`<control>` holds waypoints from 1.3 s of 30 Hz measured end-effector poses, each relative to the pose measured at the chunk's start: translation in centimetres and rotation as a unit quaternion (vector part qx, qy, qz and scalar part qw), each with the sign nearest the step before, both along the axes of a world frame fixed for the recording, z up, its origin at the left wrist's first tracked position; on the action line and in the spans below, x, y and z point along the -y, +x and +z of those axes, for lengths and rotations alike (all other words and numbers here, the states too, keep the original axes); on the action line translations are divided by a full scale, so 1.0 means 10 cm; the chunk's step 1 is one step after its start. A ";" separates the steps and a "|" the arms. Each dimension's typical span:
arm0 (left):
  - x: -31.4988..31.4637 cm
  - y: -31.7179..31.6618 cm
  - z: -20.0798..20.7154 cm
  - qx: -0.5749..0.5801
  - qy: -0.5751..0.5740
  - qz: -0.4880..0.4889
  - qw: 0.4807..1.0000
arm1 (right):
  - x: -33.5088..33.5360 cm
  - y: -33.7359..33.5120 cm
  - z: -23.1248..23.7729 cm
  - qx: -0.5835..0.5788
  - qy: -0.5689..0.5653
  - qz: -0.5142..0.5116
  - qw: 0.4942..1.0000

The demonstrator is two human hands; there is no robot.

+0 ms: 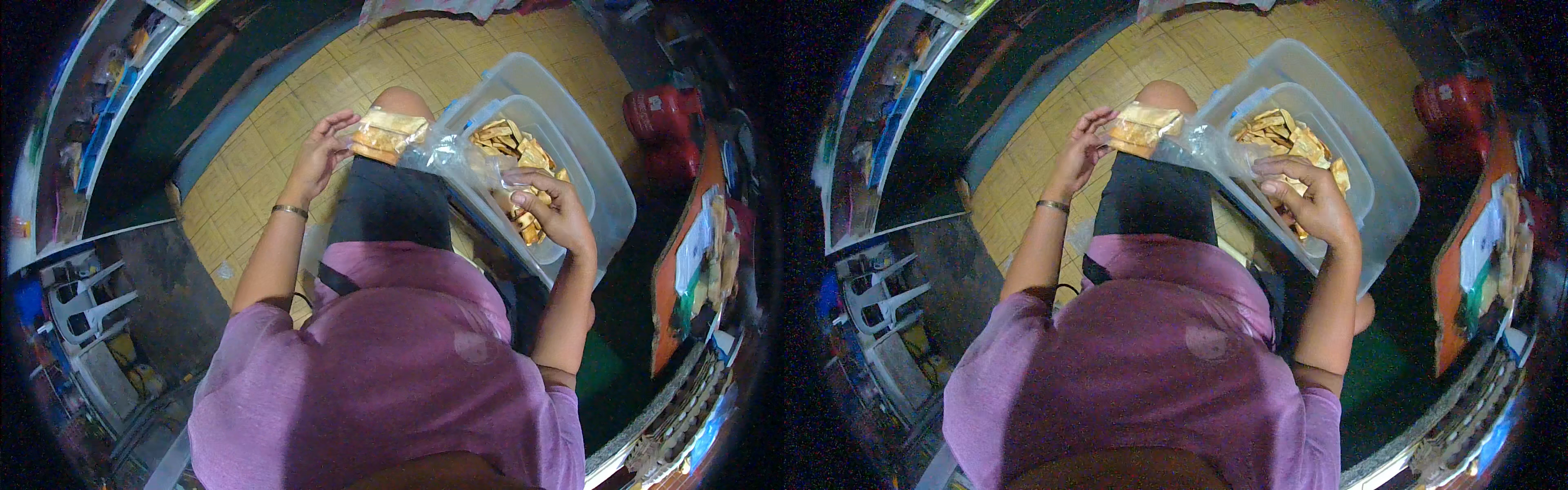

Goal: The person sits on the floor and packs flat, rectangular snack pieces from a large plastic bin into small clear plastic bags. They open each bag, fill it with snacks, and tie the bag closed before placing it on a nearby table.

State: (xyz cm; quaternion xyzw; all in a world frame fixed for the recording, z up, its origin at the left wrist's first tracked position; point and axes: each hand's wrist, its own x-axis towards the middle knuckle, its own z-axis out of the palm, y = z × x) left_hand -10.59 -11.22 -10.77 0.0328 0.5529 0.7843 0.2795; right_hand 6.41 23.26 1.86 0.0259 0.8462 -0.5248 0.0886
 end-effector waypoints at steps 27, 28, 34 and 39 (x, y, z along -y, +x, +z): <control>-0.35 -0.14 0.12 0.048 -0.132 0.016 0.990 | -0.99 0.72 -0.40 -0.085 -0.191 -0.364 0.908; -0.36 -0.15 0.12 0.061 -0.129 0.035 0.989 | -1.06 0.74 -0.48 -0.068 -0.161 -0.403 0.898; -0.32 -0.21 -0.04 0.076 -0.133 0.071 0.986 | -1.29 0.93 -1.05 -0.019 -0.027 -0.493 0.869; -0.23 -0.24 -0.15 0.104 -0.122 0.121 0.980 | -1.39 1.04 -1.48 -0.014 0.141 -0.519 0.843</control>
